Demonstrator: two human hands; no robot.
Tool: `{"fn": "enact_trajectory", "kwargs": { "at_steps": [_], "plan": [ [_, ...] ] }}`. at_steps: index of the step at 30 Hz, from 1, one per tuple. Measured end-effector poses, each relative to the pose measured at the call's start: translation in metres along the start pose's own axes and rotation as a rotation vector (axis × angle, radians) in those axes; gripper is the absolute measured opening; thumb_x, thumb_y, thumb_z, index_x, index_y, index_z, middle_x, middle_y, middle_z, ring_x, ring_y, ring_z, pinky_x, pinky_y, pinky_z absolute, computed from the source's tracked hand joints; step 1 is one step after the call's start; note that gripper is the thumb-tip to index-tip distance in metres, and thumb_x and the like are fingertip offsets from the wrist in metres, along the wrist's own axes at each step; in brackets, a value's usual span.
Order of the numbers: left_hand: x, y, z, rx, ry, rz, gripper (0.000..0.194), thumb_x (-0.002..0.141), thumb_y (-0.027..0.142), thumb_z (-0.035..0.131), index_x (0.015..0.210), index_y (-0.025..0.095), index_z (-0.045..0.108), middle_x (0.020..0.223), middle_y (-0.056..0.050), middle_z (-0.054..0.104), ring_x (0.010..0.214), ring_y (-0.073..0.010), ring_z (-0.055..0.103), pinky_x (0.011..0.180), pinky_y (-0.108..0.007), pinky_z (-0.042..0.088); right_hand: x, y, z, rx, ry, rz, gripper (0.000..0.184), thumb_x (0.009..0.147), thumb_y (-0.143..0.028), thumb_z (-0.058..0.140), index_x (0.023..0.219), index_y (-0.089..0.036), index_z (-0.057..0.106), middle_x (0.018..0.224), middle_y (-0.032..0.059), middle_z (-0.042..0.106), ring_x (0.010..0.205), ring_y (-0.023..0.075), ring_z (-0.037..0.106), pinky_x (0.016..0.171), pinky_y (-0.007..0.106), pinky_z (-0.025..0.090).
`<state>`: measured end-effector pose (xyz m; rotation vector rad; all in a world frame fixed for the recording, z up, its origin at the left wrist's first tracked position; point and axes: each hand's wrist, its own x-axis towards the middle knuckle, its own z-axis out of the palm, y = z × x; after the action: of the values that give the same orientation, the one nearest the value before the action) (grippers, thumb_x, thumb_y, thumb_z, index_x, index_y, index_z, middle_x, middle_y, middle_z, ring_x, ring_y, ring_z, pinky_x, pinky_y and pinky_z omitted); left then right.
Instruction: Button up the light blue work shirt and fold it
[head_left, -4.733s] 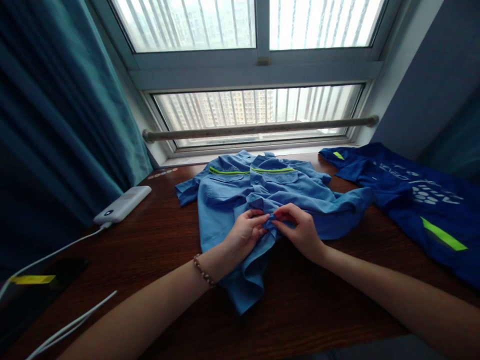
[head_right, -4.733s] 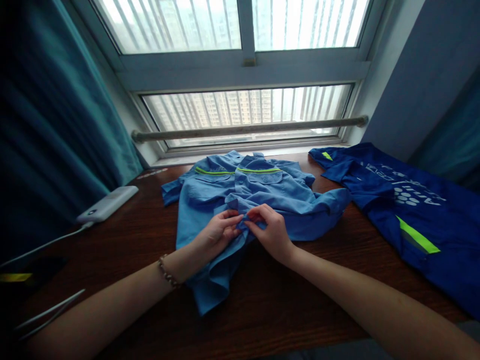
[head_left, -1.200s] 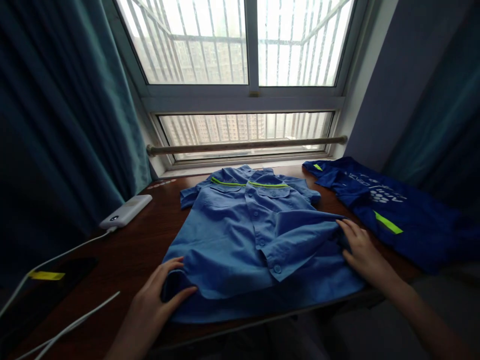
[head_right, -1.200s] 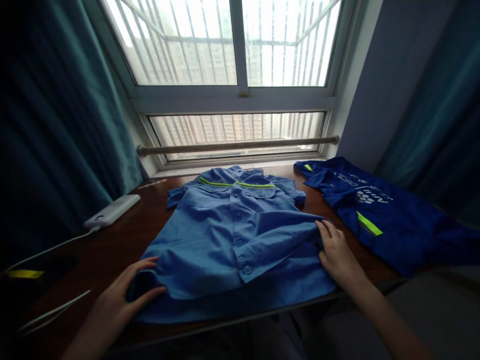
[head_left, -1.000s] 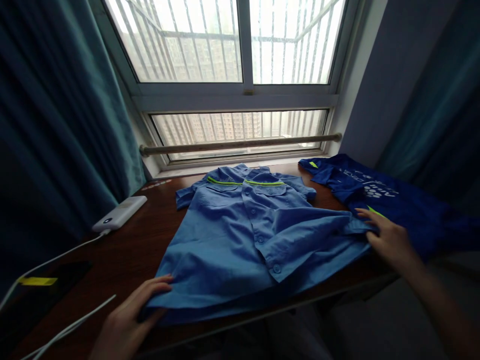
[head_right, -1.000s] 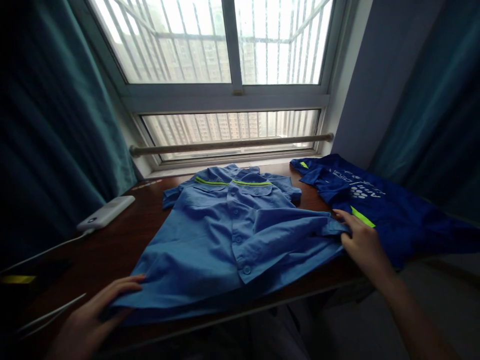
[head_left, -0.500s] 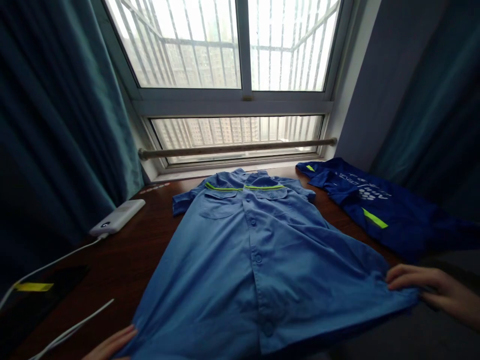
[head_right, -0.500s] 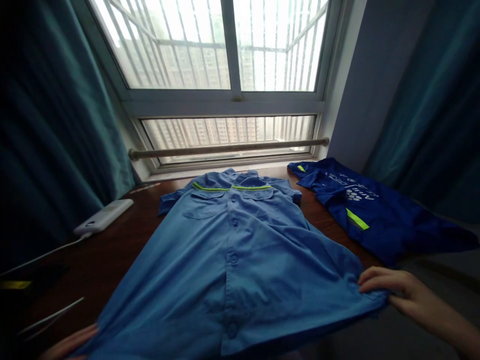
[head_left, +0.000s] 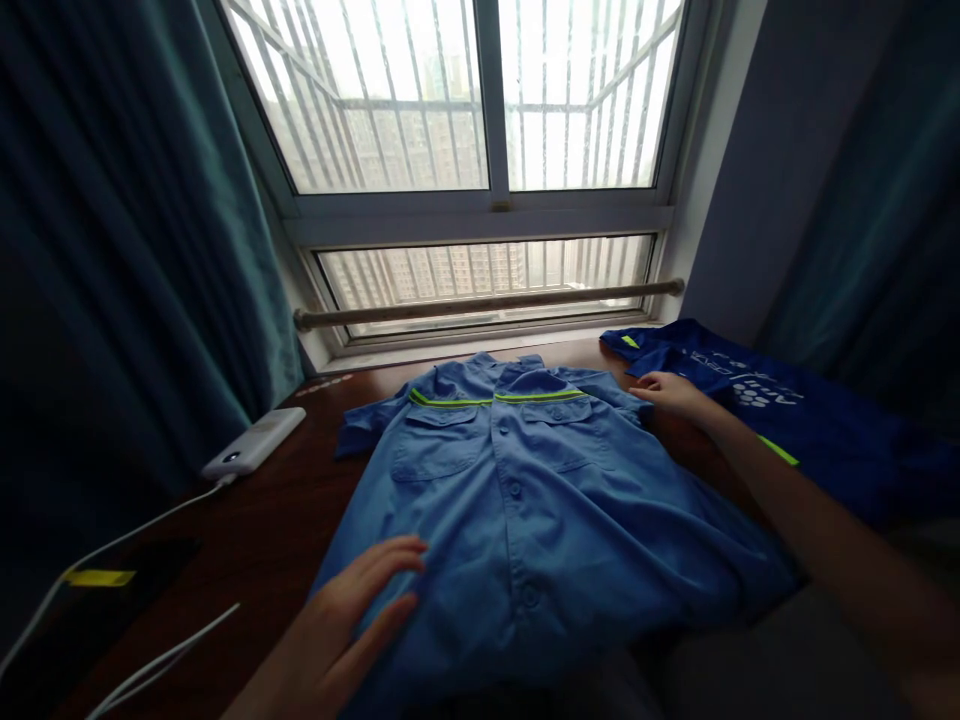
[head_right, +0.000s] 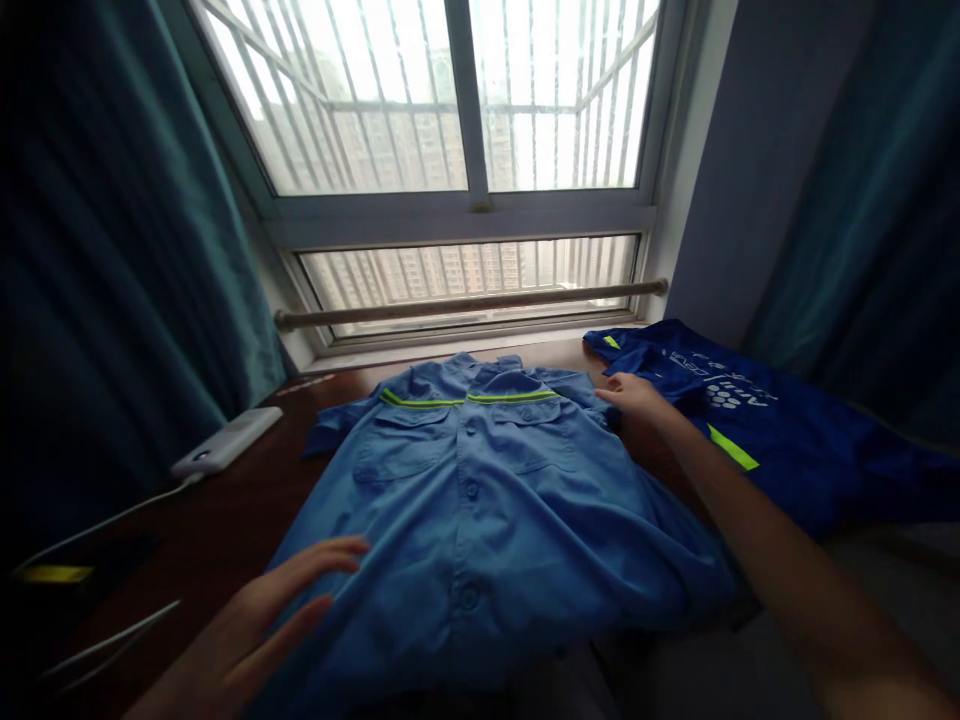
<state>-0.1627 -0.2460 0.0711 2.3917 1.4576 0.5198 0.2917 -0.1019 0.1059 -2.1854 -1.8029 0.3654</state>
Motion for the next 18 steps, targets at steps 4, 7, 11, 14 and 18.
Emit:
{"fn": "enact_trajectory", "kwargs": {
  "at_steps": [4, 7, 11, 14, 18],
  "plan": [
    [0.093, 0.01, 0.006, 0.151, -0.048, 0.136, 0.046, 0.081, 0.05, 0.041, 0.116, 0.022, 0.052, 0.133, -0.008, 0.041, 0.124, -0.0249, 0.034, 0.1, -0.042, 0.031, 0.073, -0.03, 0.047, -0.102, 0.056, 0.164, 0.068, 0.069, -0.048, 0.061, 0.114, 0.002, 0.049, 0.108, 0.0288, 0.054, 0.1, 0.0331, 0.054, 0.076, 0.038, 0.044],
    [0.165, -0.02, 0.017, 0.291, 0.005, 0.054, 0.053, 0.082, 0.051, 0.038, 0.12, 0.015, 0.048, 0.135, -0.014, 0.036, 0.127, -0.0266, 0.027, 0.103, -0.043, 0.024, 0.1, -0.036, 0.066, -0.119, 0.1, 0.183, 0.049, 0.07, -0.038, 0.063, 0.104, -0.003, 0.058, 0.102, 0.0259, 0.058, 0.095, 0.0317, 0.057, 0.072, 0.036, 0.045],
    [0.239, -0.084, 0.013, 0.468, 0.187, -0.135, 0.055, 0.084, 0.044, 0.036, 0.126, 0.008, 0.04, 0.139, -0.017, 0.027, 0.13, -0.0293, 0.018, 0.104, -0.044, 0.018, 0.129, -0.032, 0.056, -0.141, 0.284, 0.154, 0.031, 0.08, -0.026, 0.05, 0.103, -0.007, 0.058, 0.1, 0.0227, 0.06, 0.094, 0.0305, 0.057, 0.075, 0.036, 0.043],
    [0.266, -0.125, 0.005, 0.481, 0.255, -0.319, 0.055, 0.086, 0.042, 0.031, 0.129, 0.007, 0.036, 0.14, -0.017, 0.026, 0.129, -0.0314, 0.018, 0.102, -0.046, 0.017, 0.153, -0.02, 0.034, -0.161, 0.494, 0.13, 0.034, 0.085, -0.018, 0.037, 0.113, -0.004, 0.05, 0.109, 0.0252, 0.054, 0.102, 0.0313, 0.051, 0.08, 0.04, 0.04],
    [0.266, -0.162, 0.013, 0.392, 0.151, -0.517, 0.056, 0.084, 0.049, 0.029, 0.126, 0.014, 0.04, 0.137, -0.015, 0.032, 0.125, -0.0334, 0.025, 0.096, -0.049, 0.025, 0.175, -0.005, 0.02, -0.157, 0.638, 0.192, 0.034, 0.087, -0.016, 0.028, 0.105, -0.003, 0.054, 0.102, 0.027, 0.054, 0.1, 0.0341, 0.048, 0.077, 0.046, 0.038]
  ]
}}
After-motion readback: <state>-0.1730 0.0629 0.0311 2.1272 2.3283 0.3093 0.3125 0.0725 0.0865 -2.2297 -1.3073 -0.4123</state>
